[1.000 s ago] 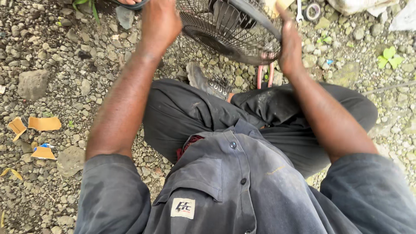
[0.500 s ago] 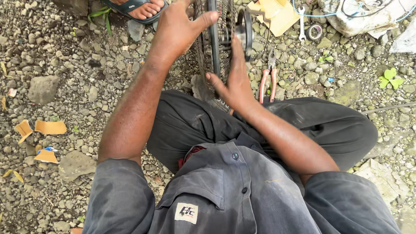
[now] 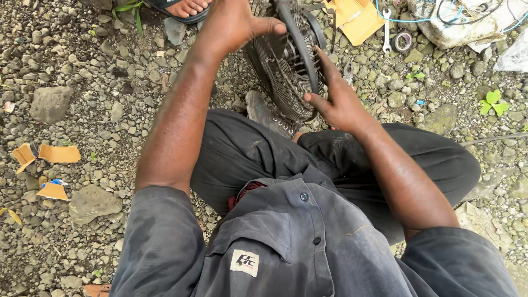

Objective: The person assembles a table fan by attaching the fan blades to the motor, securing them with a nut, and then attaching the front and rear wire cages. The person uses a screwdriver and pliers to tighten the components.

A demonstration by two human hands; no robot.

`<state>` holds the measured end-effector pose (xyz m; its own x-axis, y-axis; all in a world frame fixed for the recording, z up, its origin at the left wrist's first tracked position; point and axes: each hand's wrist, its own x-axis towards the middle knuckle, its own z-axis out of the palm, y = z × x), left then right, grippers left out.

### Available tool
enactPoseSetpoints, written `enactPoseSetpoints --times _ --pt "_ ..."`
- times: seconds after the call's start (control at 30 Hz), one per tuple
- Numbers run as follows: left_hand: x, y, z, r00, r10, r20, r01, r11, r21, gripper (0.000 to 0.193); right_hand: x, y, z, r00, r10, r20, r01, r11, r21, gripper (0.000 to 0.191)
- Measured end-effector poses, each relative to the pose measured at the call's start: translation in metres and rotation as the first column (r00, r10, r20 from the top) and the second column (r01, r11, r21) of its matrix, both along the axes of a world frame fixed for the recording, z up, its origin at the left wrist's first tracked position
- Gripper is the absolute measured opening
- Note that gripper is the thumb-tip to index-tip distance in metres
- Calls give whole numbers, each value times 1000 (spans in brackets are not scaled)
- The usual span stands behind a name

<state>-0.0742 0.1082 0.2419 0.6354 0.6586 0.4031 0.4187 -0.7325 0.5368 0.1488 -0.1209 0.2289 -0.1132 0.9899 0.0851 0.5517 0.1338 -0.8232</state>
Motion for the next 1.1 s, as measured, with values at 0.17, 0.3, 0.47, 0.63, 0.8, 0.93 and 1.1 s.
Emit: enactPoseSetpoints --times 0.17,0.3,0.47,0.63,0.8,0.93,1.1 --pt "-17 11 32 917 39 -396 -218 882 -418 80 22 -7 -6 993 88 -73 -88 996 1 91" --pt "-28 11 35 836 122 -536 -321 899 -297 73 52 -5 -18 988 21 -151 -57 969 -241 94" --pt "-8 -15 30 986 -50 -160 93 957 274 78 79 -6 -8 939 -81 -334 6 975 -221 84" --pt "36 -71 32 964 65 -259 -5 974 228 81 61 2 -6 934 -321 -157 337 938 84 51" --pt "75 -98 34 952 87 -295 -26 978 205 82 60 20 -42 809 -583 -79 548 698 460 59" --pt "69 -78 51 991 -46 -127 95 906 412 75 96 28 -73 787 -563 -254 608 632 481 61" --pt "38 -44 62 933 -160 -323 36 933 -358 102 121 15 -110 776 -520 -357 630 606 486 60"
